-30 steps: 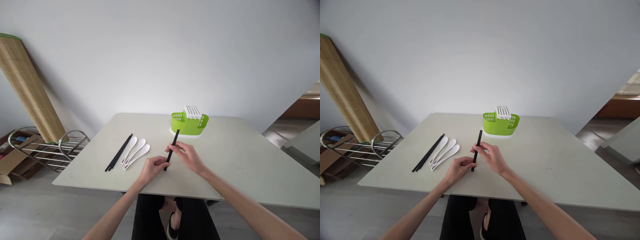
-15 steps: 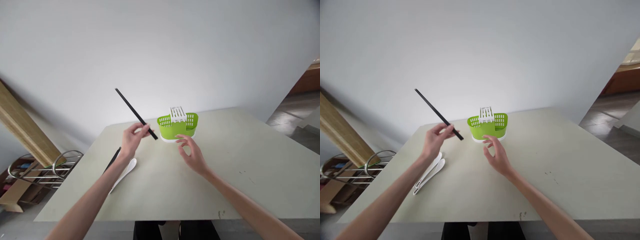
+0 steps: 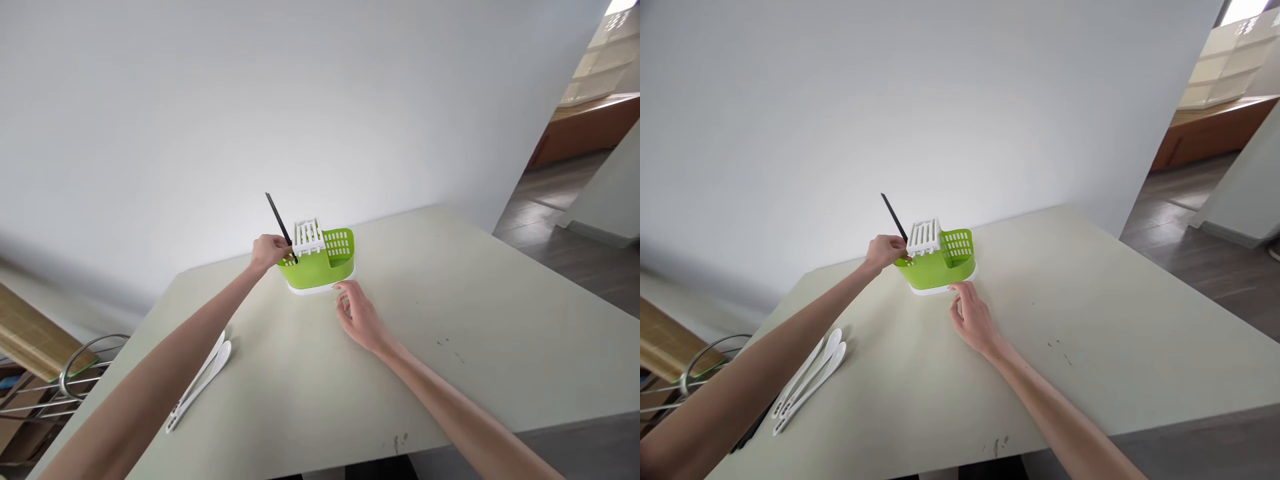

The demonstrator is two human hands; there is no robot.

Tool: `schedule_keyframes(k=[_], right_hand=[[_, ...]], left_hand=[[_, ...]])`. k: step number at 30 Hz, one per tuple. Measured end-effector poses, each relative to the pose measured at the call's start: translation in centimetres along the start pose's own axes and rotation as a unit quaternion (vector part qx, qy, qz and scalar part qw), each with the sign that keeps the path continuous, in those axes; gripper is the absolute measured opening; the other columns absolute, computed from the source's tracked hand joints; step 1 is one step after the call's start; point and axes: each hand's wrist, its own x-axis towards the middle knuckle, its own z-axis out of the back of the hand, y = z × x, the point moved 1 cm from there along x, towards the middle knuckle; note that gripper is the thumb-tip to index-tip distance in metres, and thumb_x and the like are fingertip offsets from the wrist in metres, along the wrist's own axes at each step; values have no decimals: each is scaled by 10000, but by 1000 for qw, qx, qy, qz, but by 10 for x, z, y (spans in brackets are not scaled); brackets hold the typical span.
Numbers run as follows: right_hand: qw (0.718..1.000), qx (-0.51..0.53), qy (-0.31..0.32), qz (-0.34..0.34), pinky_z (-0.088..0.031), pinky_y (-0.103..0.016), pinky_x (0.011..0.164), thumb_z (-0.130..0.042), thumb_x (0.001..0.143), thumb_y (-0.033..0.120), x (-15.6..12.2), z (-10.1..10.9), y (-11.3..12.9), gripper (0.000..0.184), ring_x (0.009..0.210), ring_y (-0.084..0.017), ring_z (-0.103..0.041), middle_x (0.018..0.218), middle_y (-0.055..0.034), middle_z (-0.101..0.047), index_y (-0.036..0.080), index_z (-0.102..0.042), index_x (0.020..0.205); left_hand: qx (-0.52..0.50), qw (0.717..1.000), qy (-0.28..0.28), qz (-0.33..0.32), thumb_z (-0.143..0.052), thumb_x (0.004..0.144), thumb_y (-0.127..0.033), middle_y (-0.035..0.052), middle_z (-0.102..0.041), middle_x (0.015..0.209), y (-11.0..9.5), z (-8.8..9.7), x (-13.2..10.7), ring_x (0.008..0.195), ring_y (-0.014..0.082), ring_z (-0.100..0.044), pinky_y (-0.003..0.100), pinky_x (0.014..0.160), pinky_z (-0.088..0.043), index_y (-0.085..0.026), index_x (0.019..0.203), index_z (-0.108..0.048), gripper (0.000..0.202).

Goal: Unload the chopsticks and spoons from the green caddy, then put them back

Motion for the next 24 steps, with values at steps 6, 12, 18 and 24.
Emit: schedule_keyframes(k=[6,12,18,24], right_hand=[[1000,-10,11,-11,-605,-347,769,-443,965,127,-1,0,-1,361,962,-196,-691,1261,-98,-594,273,-488,1293],[1000,-18,13,-6,-608,-337,755,-438,974,131,-2,-3,-2,362,978,-198,-693,1283,-103,-589,281,-492,1299],[999,-23,20,-12,-608,-331,741,-437,973,133,-3,-6,-4,346,960,-193,-698,1299,-101,-589,284,-500,1278],[999,-29,19,-23,-609,-335,736,-460,982,170,-6,-5,-8,311,941,-198,-707,1288,-101,-608,280,-517,1267]], left_hand=[[120,990,73,-7,-773,652,-39,11,-763,655,-8,-6,19,668,192,-773,220,625,-590,-172,666,-723,143],[205,974,90,-35,-791,574,-56,59,-777,727,-2,-18,32,836,272,-791,229,640,-578,-180,643,-733,153],[236,966,80,-64,-856,589,-147,82,-804,848,-2,-26,30,879,289,-786,268,690,-593,-191,841,-795,264],[222,970,39,-93,-803,823,-254,115,-822,975,-3,1,14,921,253,-787,288,806,-594,-158,1010,-798,211]])
